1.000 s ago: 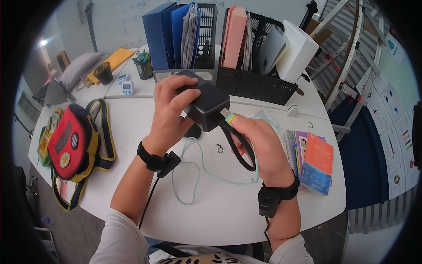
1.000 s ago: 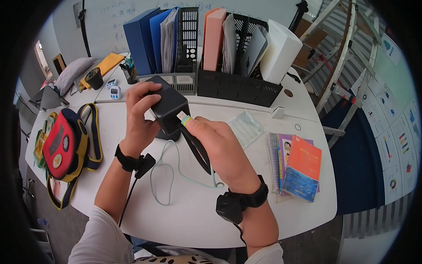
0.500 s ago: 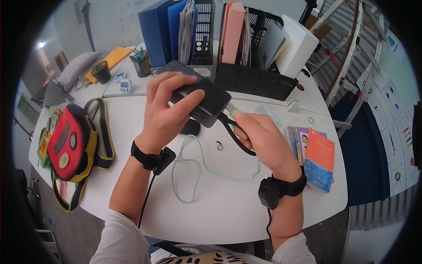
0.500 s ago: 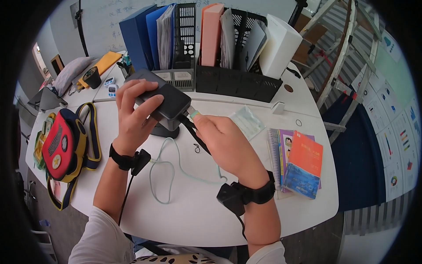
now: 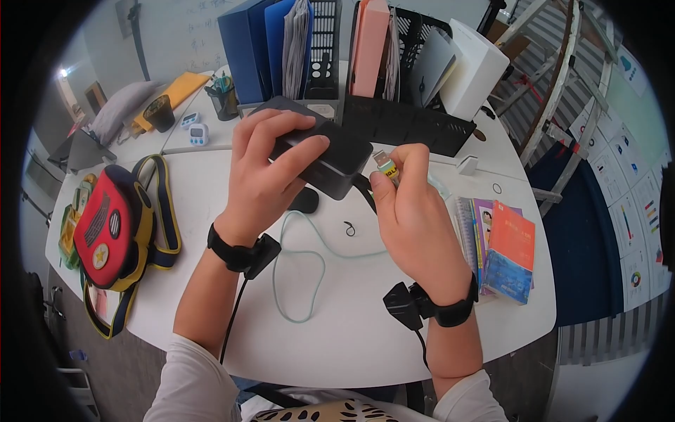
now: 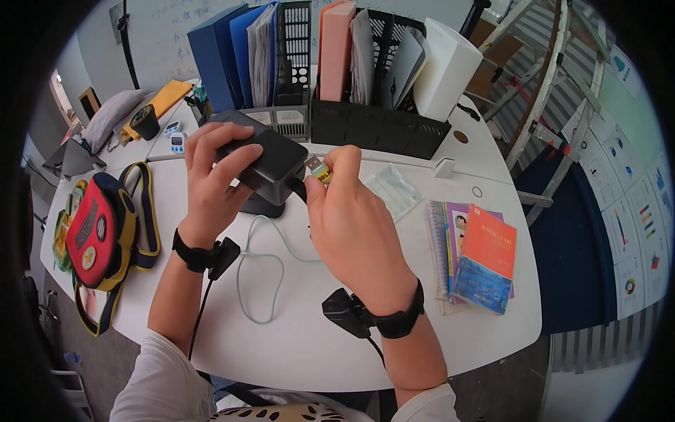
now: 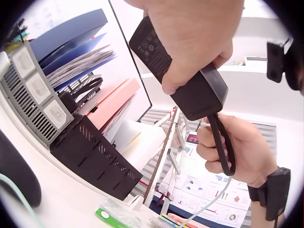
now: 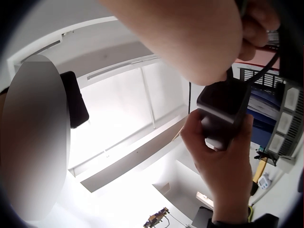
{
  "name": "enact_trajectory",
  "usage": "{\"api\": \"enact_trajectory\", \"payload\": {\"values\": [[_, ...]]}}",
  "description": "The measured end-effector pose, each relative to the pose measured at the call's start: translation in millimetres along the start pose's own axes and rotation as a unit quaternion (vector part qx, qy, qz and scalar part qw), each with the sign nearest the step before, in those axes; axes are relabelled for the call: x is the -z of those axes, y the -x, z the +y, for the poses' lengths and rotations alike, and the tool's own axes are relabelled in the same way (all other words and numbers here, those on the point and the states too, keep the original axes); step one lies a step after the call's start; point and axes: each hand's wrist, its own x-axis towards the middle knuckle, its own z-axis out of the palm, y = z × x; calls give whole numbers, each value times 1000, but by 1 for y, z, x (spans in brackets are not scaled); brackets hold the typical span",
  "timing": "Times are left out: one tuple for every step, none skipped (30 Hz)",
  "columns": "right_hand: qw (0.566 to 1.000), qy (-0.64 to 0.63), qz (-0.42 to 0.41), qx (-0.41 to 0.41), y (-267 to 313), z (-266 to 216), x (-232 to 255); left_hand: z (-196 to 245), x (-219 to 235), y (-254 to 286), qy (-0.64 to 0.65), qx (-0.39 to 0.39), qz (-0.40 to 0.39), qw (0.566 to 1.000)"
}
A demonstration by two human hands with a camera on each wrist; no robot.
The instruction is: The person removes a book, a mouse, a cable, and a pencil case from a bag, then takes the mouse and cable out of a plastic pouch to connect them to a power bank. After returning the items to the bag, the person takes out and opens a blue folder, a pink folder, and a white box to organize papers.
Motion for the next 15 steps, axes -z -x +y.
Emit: {"api": "enact_trajectory", "payload": {"values": [[999, 15, 25, 16, 0, 0, 0, 0, -1, 0, 1, 0, 0, 1000], [999, 16, 26, 14, 0, 1, 0, -1, -1, -1, 0, -3, 6, 1000], [997, 34, 35, 54, -1, 2, 1, -2, -1, -1, -2, -5, 12, 1000], [993, 52, 45, 94, -2, 3, 2, -2, 0, 0, -1, -5, 12, 1000], [993, 52, 46, 93, -2, 3, 2, -3, 0, 0, 2, 4, 10, 1000], [995, 39, 47, 80, -2, 1, 3, -3, 0, -1, 5, 13, 8, 1000], [996, 25, 48, 66, -1, 0, 4, -3, 0, -1, 7, 12, 8, 1000], [996, 26, 49, 64, -1, 0, 5, -2, 0, -1, 2, 7, 7, 1000], [998, 33, 34, 49, 0, -1, 7, -2, 1, -1, -3, 1, 5, 1000], [998, 40, 20, 34, 0, -2, 9, -1, 1, -1, -3, 1, 5, 1000], [998, 40, 21, 33, 0, -2, 11, 1, 1, 0, -7, -6, -2, 1000], [999, 37, 9, 13, 0, -3, 13, 3, 0, 0, -10, -12, -10, 1000], [999, 34, -4, -8, 0, -2, 14, 4, -1, 0, -8, -13, -11, 1000], [999, 34, -3, -10, 0, 0, 14, 6, -1, 0, -12, -14, -12, 1000], [999, 36, 5, 0, 0, 3, 14, 7, -1, 0, -16, -16, -12, 1000]]}}
